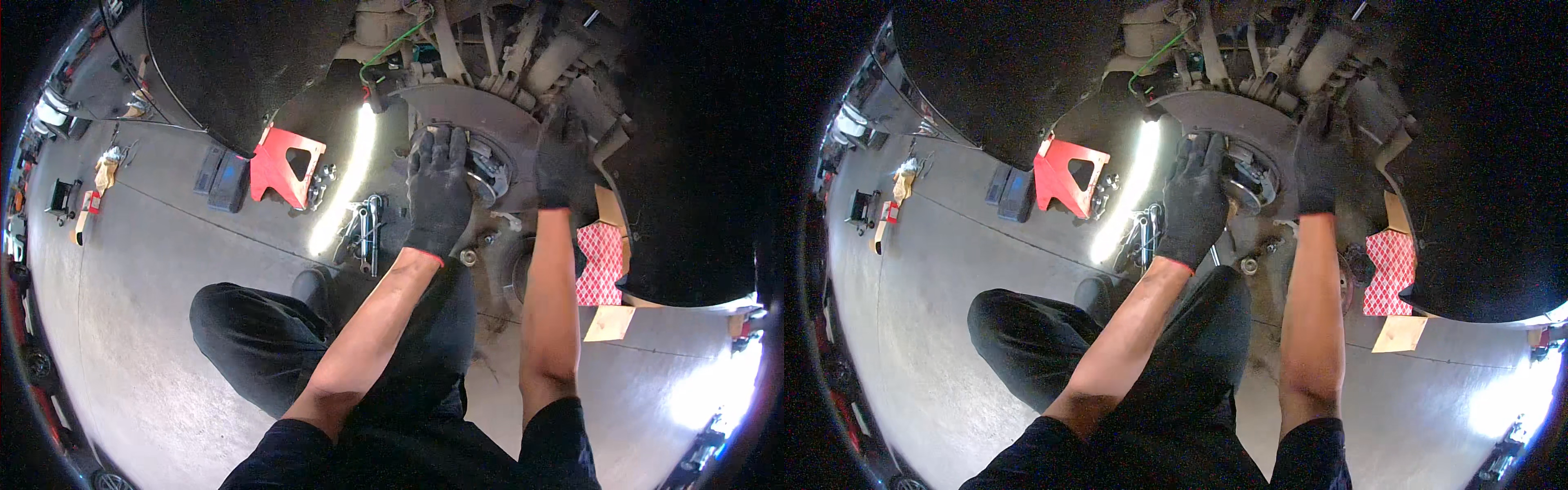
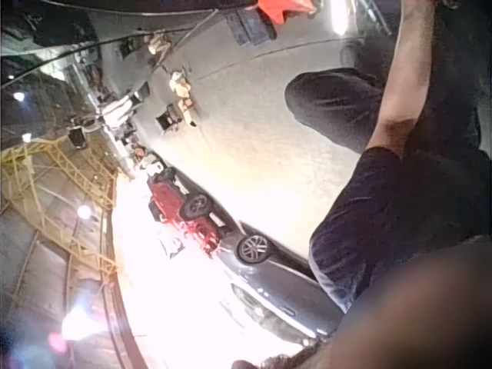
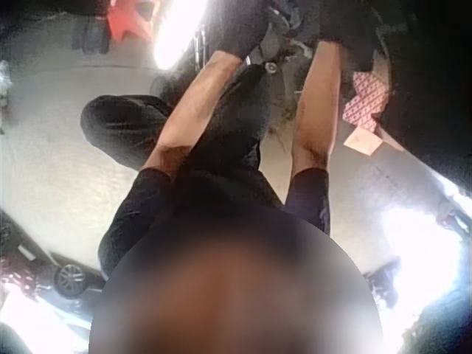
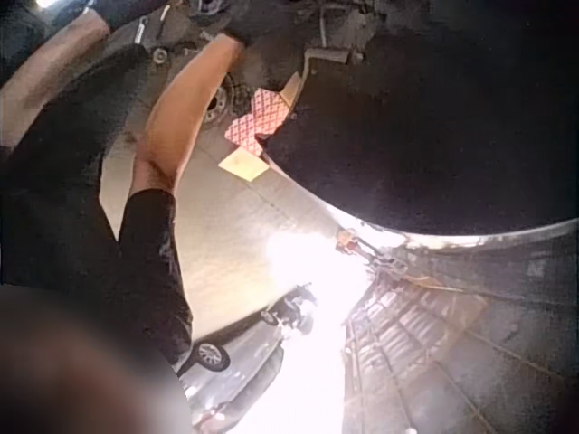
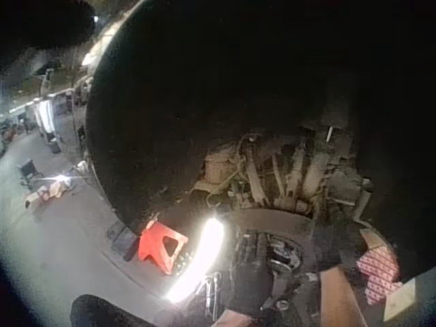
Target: The recorder is cleaning and inspecting the rear brake rotor and parking brake assembly of a vehicle.
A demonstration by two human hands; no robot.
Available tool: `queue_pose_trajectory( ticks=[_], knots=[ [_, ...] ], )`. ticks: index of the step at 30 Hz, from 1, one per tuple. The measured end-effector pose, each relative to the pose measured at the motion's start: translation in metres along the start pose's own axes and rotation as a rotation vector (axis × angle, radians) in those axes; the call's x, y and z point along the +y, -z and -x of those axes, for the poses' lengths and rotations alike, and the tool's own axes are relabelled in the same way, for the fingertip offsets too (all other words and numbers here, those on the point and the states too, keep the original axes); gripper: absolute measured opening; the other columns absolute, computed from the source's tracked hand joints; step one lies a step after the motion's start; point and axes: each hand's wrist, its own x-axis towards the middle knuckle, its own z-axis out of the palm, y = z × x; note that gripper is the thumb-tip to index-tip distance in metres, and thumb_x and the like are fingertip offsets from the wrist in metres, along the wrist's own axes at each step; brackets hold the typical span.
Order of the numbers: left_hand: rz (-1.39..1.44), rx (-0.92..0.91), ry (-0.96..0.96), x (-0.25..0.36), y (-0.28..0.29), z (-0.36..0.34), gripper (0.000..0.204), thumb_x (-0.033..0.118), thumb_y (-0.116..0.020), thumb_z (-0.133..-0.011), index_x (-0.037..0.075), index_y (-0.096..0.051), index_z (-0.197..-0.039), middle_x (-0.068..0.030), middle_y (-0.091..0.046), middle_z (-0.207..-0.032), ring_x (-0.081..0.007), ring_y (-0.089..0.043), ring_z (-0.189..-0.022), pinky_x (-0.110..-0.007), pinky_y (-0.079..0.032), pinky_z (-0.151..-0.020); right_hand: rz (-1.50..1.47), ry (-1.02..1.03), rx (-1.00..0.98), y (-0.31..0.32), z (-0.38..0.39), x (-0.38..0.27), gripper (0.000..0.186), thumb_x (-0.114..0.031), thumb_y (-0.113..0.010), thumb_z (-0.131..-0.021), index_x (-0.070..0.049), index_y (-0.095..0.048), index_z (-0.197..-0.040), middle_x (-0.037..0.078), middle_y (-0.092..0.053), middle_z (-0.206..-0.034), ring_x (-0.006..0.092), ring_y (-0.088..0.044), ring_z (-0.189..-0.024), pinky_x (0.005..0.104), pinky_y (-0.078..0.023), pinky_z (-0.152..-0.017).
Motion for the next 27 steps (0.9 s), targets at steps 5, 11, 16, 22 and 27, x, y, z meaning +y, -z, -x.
queue_pose_trajectory(
  ticks=[5, 11, 16, 22, 27],
  knots=[
    [-0.079, -0.034, 0.016, 0.004, -0.002, 0.003, 0.068, 0.004, -0.068, -0.079, 0.002, -0.049, -0.145, -0.0246, -0.05, -0.148, -0.0454, -0.045, -0.14, -0.052, -0.038, -0.116, 0.047, 0.017, -0.136, -0.023, 0.011, 0.01, 0.055, -0.011, -0.053, -0.098, -0.001, -0.042, -0.151, 0.026, -0.058, -0.14, 0.0429, -0.062, -0.119, 0.0483, -0.053, -0.098],
    [-0.202, -0.165, 0.061, 0.012, -0.002, -0.003, 0.077, 0.007, -0.073, -0.077, 0.001, -0.045, -0.148, -0.0267, -0.049, -0.148, -0.0472, -0.046, -0.138, -0.053, -0.038, -0.116, -0.103, 0.123, 0.139, -0.025, 0.014, 0.009, 0.055, -0.01, -0.054, -0.099, -0.004, -0.042, -0.153, 0.026, -0.062, -0.134, 0.0436, -0.065, -0.113, 0.0483, -0.055, -0.094],
    [-0.13, -0.091, 0.003, 0.009, 0.005, -0.004, 0.077, 0.007, -0.075, -0.075, -0.002, -0.046, -0.146, -0.0268, -0.049, -0.148, -0.046, -0.047, -0.138, -0.052, -0.037, -0.117, -0.061, 0.018, -0.035, -0.025, 0.013, 0.011, 0.049, -0.015, -0.053, -0.103, -0.005, -0.045, -0.15, 0.027, -0.065, -0.128, 0.0455, -0.066, -0.11, 0.0487, -0.055, -0.091],
    [-0.081, -0.079, -0.002, 0.005, 0.006, -0.005, 0.07, 0.005, -0.07, -0.078, -0.004, -0.048, -0.143, -0.028, -0.052, -0.143, -0.0457, -0.049, -0.136, -0.05, -0.039, -0.116, -0.185, -0.066, -0.053, -0.018, 0.011, 0.007, 0.044, -0.025, -0.053, -0.106, -0.003, -0.052, -0.143, 0.029, -0.065, -0.126, 0.0466, -0.066, -0.108, 0.0524, -0.054, -0.091],
    [-0.057, -0.154, 0.023, 0.004, 0.01, -0.011, 0.063, 0.001, -0.061, -0.083, -0.004, -0.047, -0.144, -0.029, -0.052, -0.143, -0.0471, -0.049, -0.135, -0.05, -0.039, -0.115, -0.14, -0.174, -0.205, -0.013, 0.007, 0.005, 0.05, -0.023, -0.055, -0.104, -0.005, -0.044, -0.149, 0.028, -0.065, -0.126, 0.0457, -0.067, -0.106, 0.0533, -0.055, -0.087]
  ],
)
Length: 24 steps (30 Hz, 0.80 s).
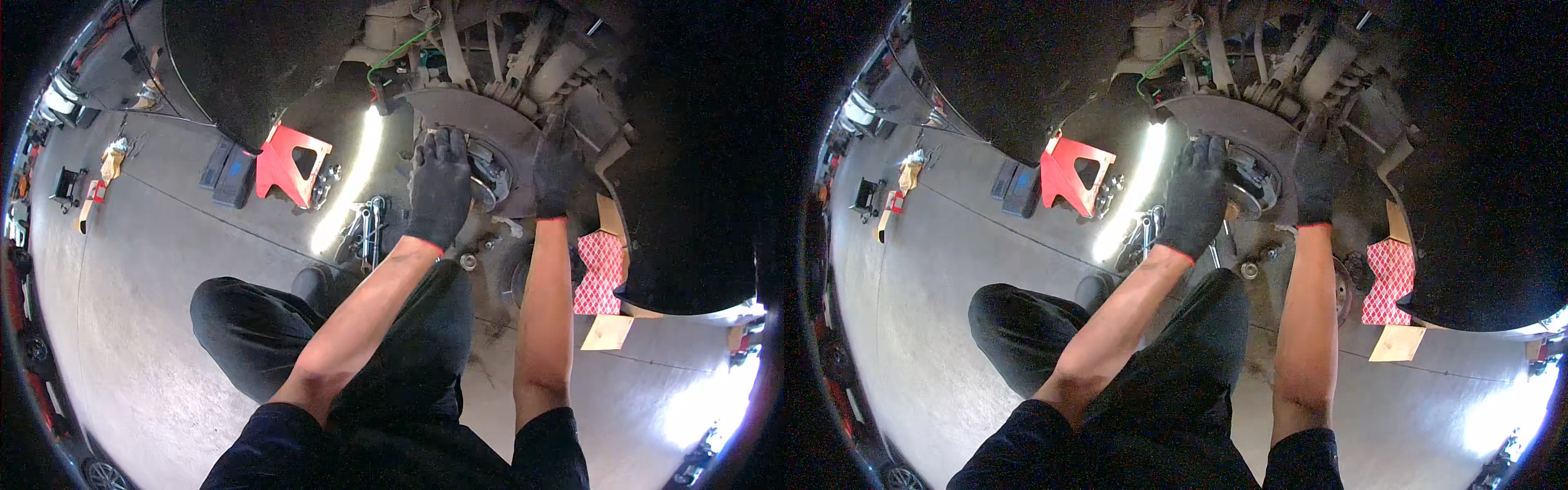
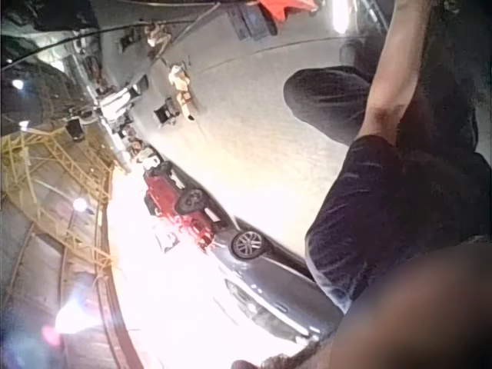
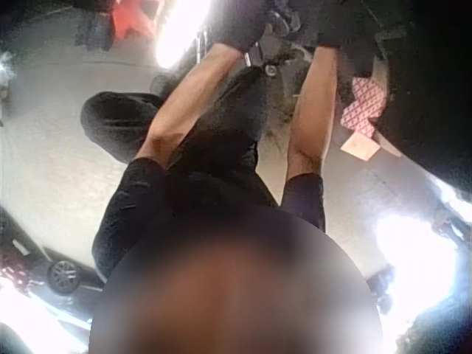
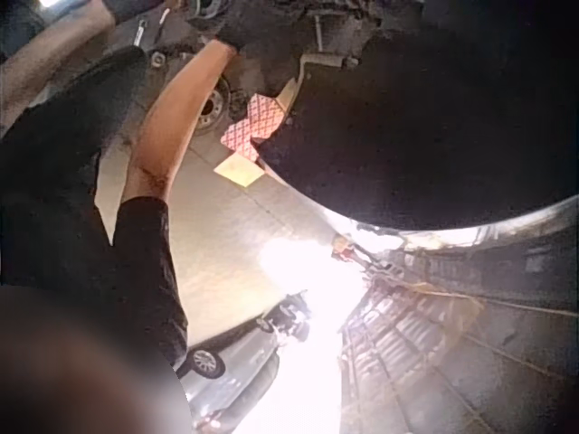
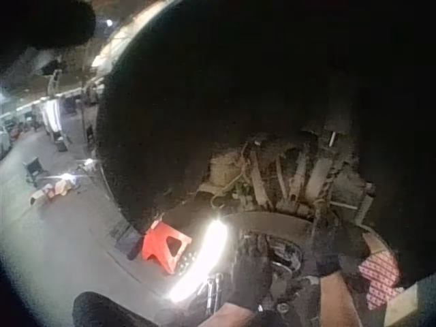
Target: The recorder is cleaning and inspecting the rear brake rotor and parking brake assembly of a vehicle.
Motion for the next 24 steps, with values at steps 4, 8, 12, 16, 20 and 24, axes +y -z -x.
queue_pose_trajectory(
  ticks=[4, 8, 12, 16, 20, 24],
  knots=[
    [-0.034, -0.024, 0.008, -0.002, 0.001, 0.0, 0.061, 0.002, -0.061, -0.085, -0.004, -0.047, -0.144, -0.0286, -0.051, -0.145, -0.0469, -0.048, -0.137, -0.051, -0.038, -0.116, 0.128, 0.249, 0.222, 0.0, 0.003, 0.002, 0.057, -0.018, -0.053, -0.104, -0.008, -0.035, -0.156, 0.028, -0.066, -0.12, 0.0456, -0.068, -0.1, 0.0518, -0.057, -0.079],
    [-0.031, -0.049, -0.013, -0.005, -0.007, 0.005, 0.065, 0.004, -0.063, -0.084, -0.004, -0.045, -0.146, -0.0285, -0.049, -0.149, -0.0456, -0.045, -0.14, -0.051, -0.036, -0.118, 0.191, 0.145, 0.081, -0.004, 0.007, 0.004, 0.064, -0.023, -0.058, -0.1, -0.012, -0.034, -0.158, 0.022, -0.065, -0.132, 0.0437, -0.067, -0.109, 0.0528, -0.055, -0.088],
    [-0.159, -0.051, -0.144, -0.013, -0.007, 0.007, 0.066, 0.012, -0.062, -0.084, -0.008, -0.046, -0.145, -0.029, -0.056, -0.141, -0.0434, -0.05, -0.137, -0.055, -0.035, -0.117, 0.101, 0.059, 0.068, -0.008, 0.006, 0.003, 0.052, -0.031, -0.055, -0.103, -0.007, -0.048, -0.148, 0.022, -0.065, -0.133, 0.0447, -0.065, -0.112, 0.0513, -0.055, -0.089],
    [0.219, -0.049, 0.163, -0.018, -0.005, 0.001, 0.064, 0.015, -0.062, -0.086, -0.005, -0.049, -0.146, -0.0265, -0.053, -0.147, -0.0437, -0.048, -0.139, -0.055, -0.034, -0.118, -0.283, -0.155, 0.057, -0.011, 0.002, 0.0, 0.049, -0.04, -0.05, -0.106, -0.002, -0.061, -0.134, 0.025, -0.067, -0.127, 0.0457, -0.065, -0.111, 0.0501, -0.054, -0.087],
    [-0.065, -0.005, -0.072, -0.009, -0.01, 0.0, 0.062, 0.014, -0.062, -0.086, -0.003, -0.05, -0.144, -0.0255, -0.054, -0.145, -0.0429, -0.049, -0.137, -0.056, -0.036, -0.116, -0.303, -0.15, 0.118, -0.012, -0.001, 0.0, 0.054, -0.047, -0.048, -0.106, 0.0, -0.067, -0.125, 0.026, -0.069, -0.12, 0.0473, -0.066, -0.106, 0.0504, -0.054, -0.084],
    [0.08, 0.062, -0.04, -0.012, -0.009, 0.003, 0.061, 0.009, -0.063, -0.085, -0.004, -0.05, -0.143, -0.0275, -0.056, -0.137, -0.044, -0.053, -0.131, -0.055, -0.039, -0.112, -0.021, -0.008, 0.122, -0.014, 0.001, 0.005, 0.051, -0.043, -0.049, -0.106, -0.001, -0.062, -0.132, 0.025, -0.07, -0.119, 0.0462, -0.068, -0.102, 0.0517, -0.054, -0.083]
  ],
)
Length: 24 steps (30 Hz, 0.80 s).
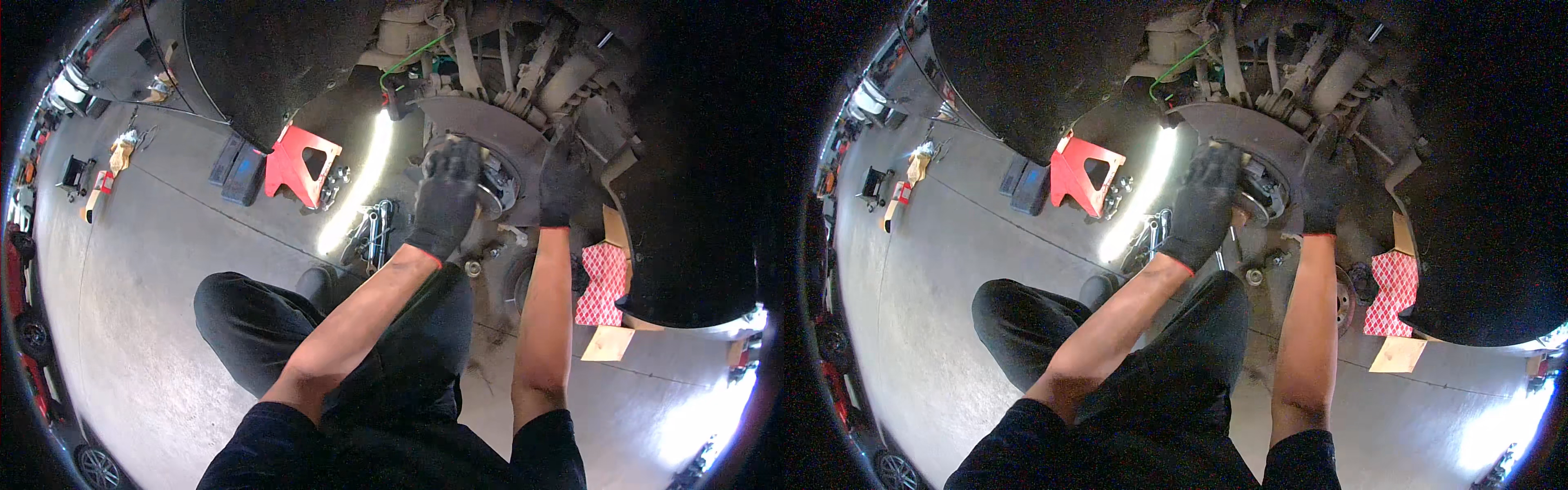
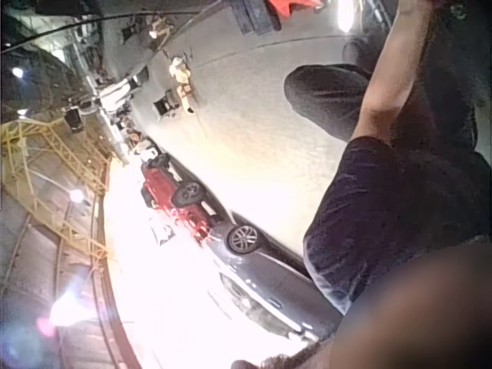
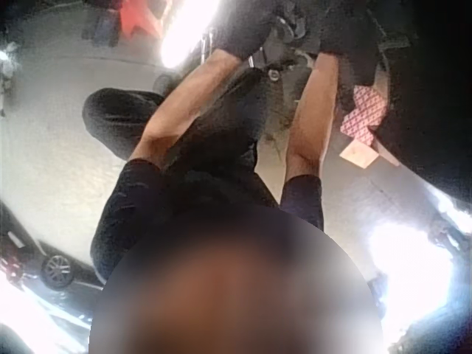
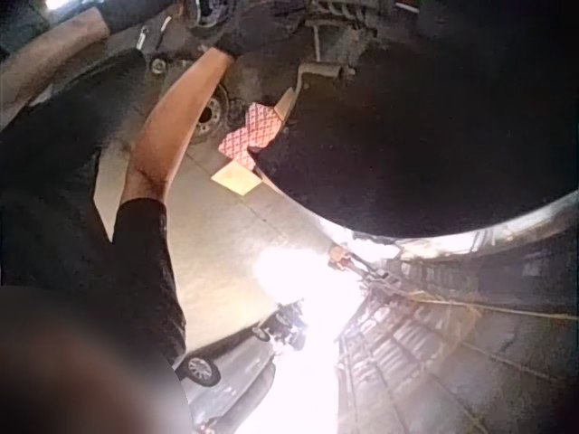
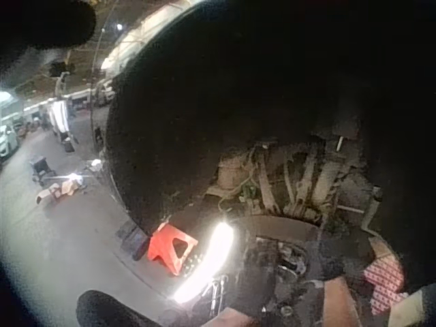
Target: The recorder is cleaning and inspecting the rear brake rotor and parking brake assembly of a vehicle.
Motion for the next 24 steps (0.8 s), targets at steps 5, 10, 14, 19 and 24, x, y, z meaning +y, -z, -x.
queue_pose_trajectory(
  ticks=[5, 10, 14, 19, 24],
  knots=[
    [0.02, -0.017, 0.13, -0.002, -0.003, -0.002, 0.063, 0.004, -0.062, -0.083, -0.001, -0.05, -0.145, -0.0293, -0.051, -0.143, -0.0433, -0.049, -0.136, -0.053, -0.04, -0.113, 0.023, 0.021, 0.021, -0.002, 0.001, 0.0, 0.05, -0.039, -0.05, -0.106, -0.001, -0.058, -0.137, 0.025, -0.071, -0.114, 0.0454, -0.069, -0.098, 0.0532, -0.053, -0.081],
    [-0.153, 0.072, -0.086, 0.023, -0.025, 0.014, 0.065, -0.004, -0.061, -0.082, 0.005, -0.052, -0.146, -0.0196, -0.052, -0.15, -0.0419, -0.05, -0.138, -0.05, -0.038, -0.117, -0.228, -0.115, 0.083, 0.009, -0.005, -0.013, 0.06, -0.052, -0.047, -0.105, 0.002, -0.069, -0.116, 0.028, -0.071, -0.107, 0.048, -0.067, -0.099, 0.0521, -0.052, -0.081],
    [-0.044, 0.067, 0.003, 0.021, -0.023, 0.018, 0.065, -0.005, -0.058, -0.083, 0.007, -0.053, -0.146, -0.0201, -0.053, -0.149, -0.0395, -0.048, -0.141, -0.05, -0.039, -0.116, -0.221, -0.445, -0.225, 0.02, -0.009, -0.02, 0.06, -0.052, -0.047, -0.105, 0.003, -0.07, -0.114, 0.029, -0.07, -0.107, 0.0487, -0.065, -0.102, 0.051, -0.051, -0.082],
    [0.022, 0.141, 0.19, 0.009, -0.003, 0.003, 0.058, -0.006, -0.057, -0.083, 0.003, -0.057, -0.14, -0.025, -0.058, -0.14, -0.0404, -0.055, -0.132, -0.048, -0.046, -0.11, -0.413, -0.359, -0.076, 0.02, -0.009, -0.022, 0.059, -0.052, -0.047, -0.105, 0.002, -0.07, -0.117, 0.029, -0.07, -0.11, 0.0473, -0.065, -0.105, 0.0501, -0.052, -0.086],
    [0.124, 0.031, 0.148, 0.028, -0.001, 0.001, 0.058, -0.002, -0.06, -0.083, 0.001, -0.055, -0.141, -0.0249, -0.061, -0.135, -0.0414, -0.06, -0.122, -0.045, -0.048, -0.106, -0.34, -0.26, -0.016, 0.02, -0.01, -0.022, 0.051, -0.044, -0.051, -0.105, 0.001, -0.069, -0.121, 0.028, -0.068, -0.121, 0.0448, -0.066, -0.11, 0.0493, -0.053, -0.09]
  ],
)
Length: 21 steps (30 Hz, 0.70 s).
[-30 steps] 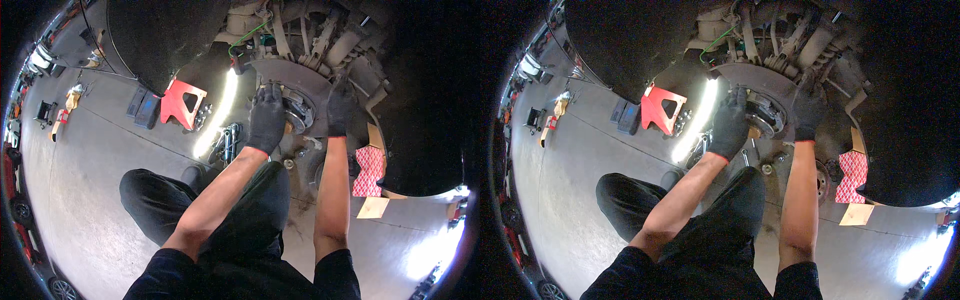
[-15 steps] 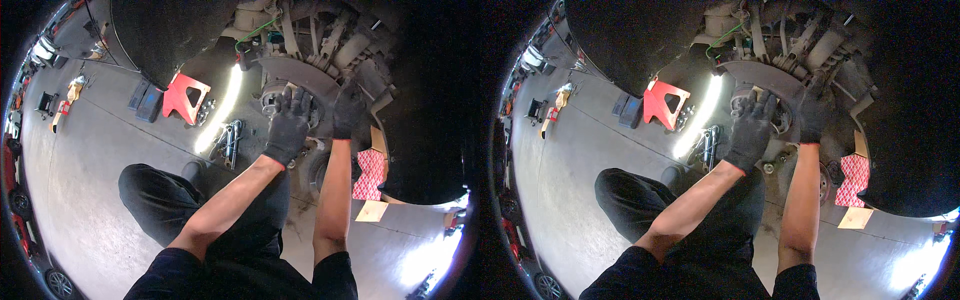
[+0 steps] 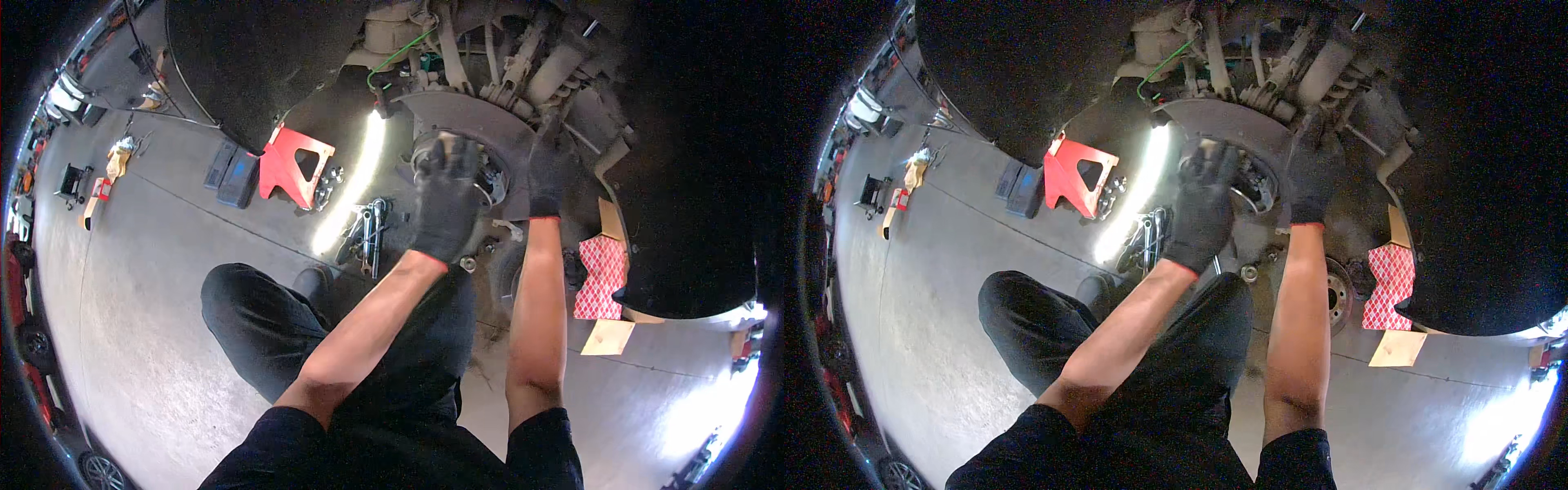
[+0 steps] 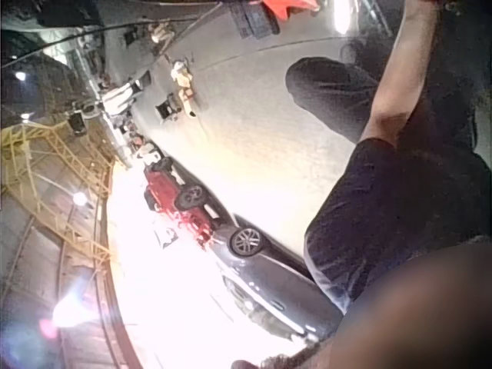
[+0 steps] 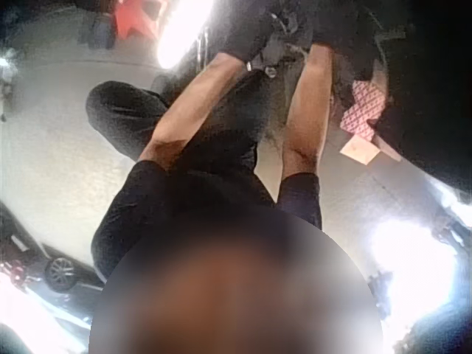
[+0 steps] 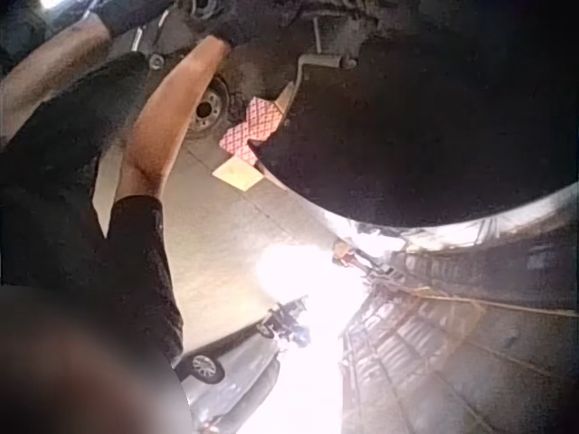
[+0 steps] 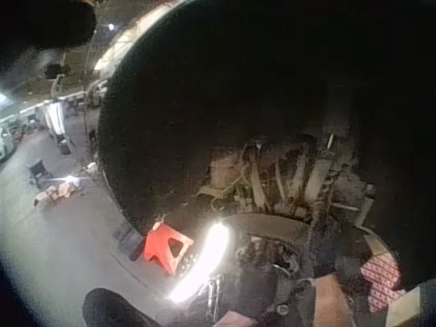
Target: The recorder is cleaning and inspecting the rear brake rotor and parking brake assembly of a vehicle.
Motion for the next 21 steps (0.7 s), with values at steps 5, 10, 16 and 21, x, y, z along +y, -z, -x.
queue_pose_trajectory(
  ticks=[5, 10, 16, 21],
  knots=[
    [-0.123, 0.024, -0.021, -0.007, 0.008, -0.004, 0.061, 0.0, -0.06, -0.081, 0.001, -0.053, -0.141, -0.0227, -0.059, -0.137, -0.0446, -0.054, -0.127, -0.05, -0.046, -0.105, 0.069, -0.038, -0.087, 0.001, 0.0, 0.002, 0.049, -0.042, -0.052, -0.105, 0.0, -0.069, -0.122, 0.027, -0.067, -0.126, 0.0445, -0.066, -0.111, 0.049, -0.053, -0.091],
    [-0.129, -0.042, -0.048, -0.011, 0.003, -0.003, 0.059, 0.0, -0.059, -0.08, 0.005, -0.057, -0.139, -0.0213, -0.057, -0.141, -0.0444, -0.051, -0.131, -0.051, -0.046, -0.104, 0.055, -0.024, -0.042, -0.003, 0.001, 0.006, 0.054, -0.048, -0.052, -0.104, 0.0, -0.068, -0.124, 0.026, -0.069, -0.123, 0.0467, -0.065, -0.11, 0.0498, -0.053, -0.089],
    [-0.078, 0.11, -0.069, -0.015, -0.003, 0.007, 0.056, -0.002, -0.058, -0.08, 0.006, -0.062, -0.136, -0.016, -0.059, -0.143, -0.0401, -0.053, -0.133, -0.054, -0.042, -0.109, 0.34, 0.169, -0.005, -0.009, 0.001, 0.015, 0.056, -0.05, -0.051, -0.104, -0.003, -0.064, -0.13, 0.024, -0.07, -0.12, 0.0447, -0.067, -0.106, 0.0487, -0.054, -0.086],
    [0.021, 0.111, 0.042, -0.02, 0.005, -0.004, 0.047, 0.01, -0.06, -0.088, 0.002, -0.063, -0.134, -0.0237, -0.059, -0.14, -0.0442, -0.051, -0.133, -0.059, -0.038, -0.112, 0.144, -0.001, -0.069, -0.004, 0.004, 0.014, 0.055, -0.031, -0.059, -0.102, -0.008, -0.046, -0.15, 0.027, -0.07, -0.114, 0.0447, -0.069, -0.1, 0.0492, -0.056, -0.082]
  ],
)
